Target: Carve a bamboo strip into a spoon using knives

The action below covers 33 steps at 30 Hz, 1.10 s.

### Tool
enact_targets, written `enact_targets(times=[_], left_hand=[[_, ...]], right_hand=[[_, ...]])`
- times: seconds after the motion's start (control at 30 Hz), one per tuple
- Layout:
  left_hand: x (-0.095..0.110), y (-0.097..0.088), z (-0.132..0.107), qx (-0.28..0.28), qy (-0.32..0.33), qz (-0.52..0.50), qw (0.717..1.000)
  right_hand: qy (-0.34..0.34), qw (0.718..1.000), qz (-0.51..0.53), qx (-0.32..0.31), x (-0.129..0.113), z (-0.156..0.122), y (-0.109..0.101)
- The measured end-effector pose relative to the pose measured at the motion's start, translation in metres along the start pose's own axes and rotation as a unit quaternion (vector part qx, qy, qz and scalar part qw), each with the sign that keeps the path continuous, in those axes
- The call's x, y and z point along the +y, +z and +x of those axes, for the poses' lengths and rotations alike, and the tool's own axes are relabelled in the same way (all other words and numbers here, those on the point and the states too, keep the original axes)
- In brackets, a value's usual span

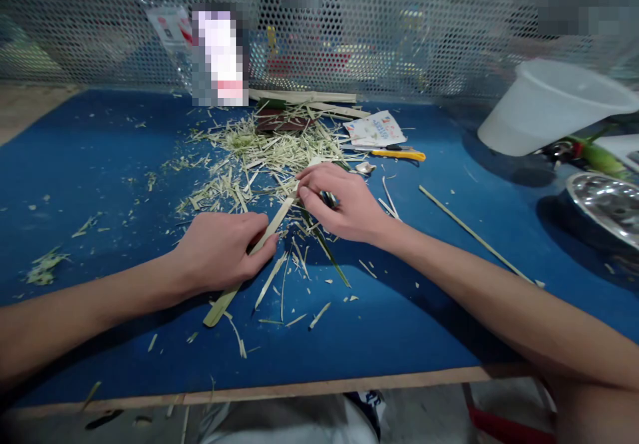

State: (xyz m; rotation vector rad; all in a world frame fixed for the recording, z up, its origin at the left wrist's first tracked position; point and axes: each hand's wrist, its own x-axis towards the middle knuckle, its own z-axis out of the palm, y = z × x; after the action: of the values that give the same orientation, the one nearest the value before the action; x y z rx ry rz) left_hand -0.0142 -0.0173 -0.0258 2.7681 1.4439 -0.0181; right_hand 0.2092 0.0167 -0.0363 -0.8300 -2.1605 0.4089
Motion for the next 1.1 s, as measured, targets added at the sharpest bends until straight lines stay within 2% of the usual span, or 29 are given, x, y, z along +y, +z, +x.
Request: enact_targets(times=[0.13, 0.3, 0.4, 0.57, 0.7, 0.77, 0.8, 0.87, 0.93, 1.0, 1.1], left_hand=[[0.000, 0.001, 0.000, 0.004, 0.004, -0.006, 1.000], [-0.001, 0.001, 0.000, 0.012, 0.008, -0.015, 1.000], [-0.001, 0.001, 0.000, 0.012, -0.002, -0.019, 1.000], [-0.003, 0.000, 0.000, 0.013, -0.024, -0.051, 0.998], [-0.011, -0.005, 0.004, 0.010, -0.045, -0.094, 0.995], [-0.015, -0.008, 0.007, 0.011, -0.052, -0.109, 0.993], [-0.016, -0.009, 0.008, 0.010, -0.055, -0.116, 0.992], [-0.018, -0.011, 0.011, 0.007, -0.056, -0.123, 0.991], [-0.017, -0.013, 0.014, 0.001, -0.051, -0.122, 0.991], [-0.015, -0.015, 0.019, -0.002, -0.048, -0.115, 0.992], [-0.009, -0.020, 0.032, -0.008, -0.052, -0.106, 0.993]], right_hand=[[0.010, 0.998, -0.059, -0.008, 0.003, 0.001, 0.001], [0.073, 0.988, -0.092, -0.099, 0.013, -0.001, 0.002], [0.078, 0.983, -0.109, -0.124, 0.017, -0.002, 0.004], [0.062, 0.984, -0.134, -0.096, 0.016, 0.003, -0.003], [0.043, 0.985, -0.168, -0.021, 0.015, 0.015, -0.031], [0.056, 0.969, -0.242, -0.011, 0.024, 0.019, -0.050], [0.069, 0.955, -0.289, -0.028, 0.032, 0.019, -0.059], [0.094, 0.914, -0.389, -0.059, 0.051, 0.016, -0.074], [0.150, 0.869, -0.458, -0.109, 0.073, 0.010, -0.085], [0.212, 0.837, -0.476, -0.167, 0.092, 0.005, -0.091], [0.226, 0.832, -0.468, -0.194, 0.107, 0.001, -0.093]])
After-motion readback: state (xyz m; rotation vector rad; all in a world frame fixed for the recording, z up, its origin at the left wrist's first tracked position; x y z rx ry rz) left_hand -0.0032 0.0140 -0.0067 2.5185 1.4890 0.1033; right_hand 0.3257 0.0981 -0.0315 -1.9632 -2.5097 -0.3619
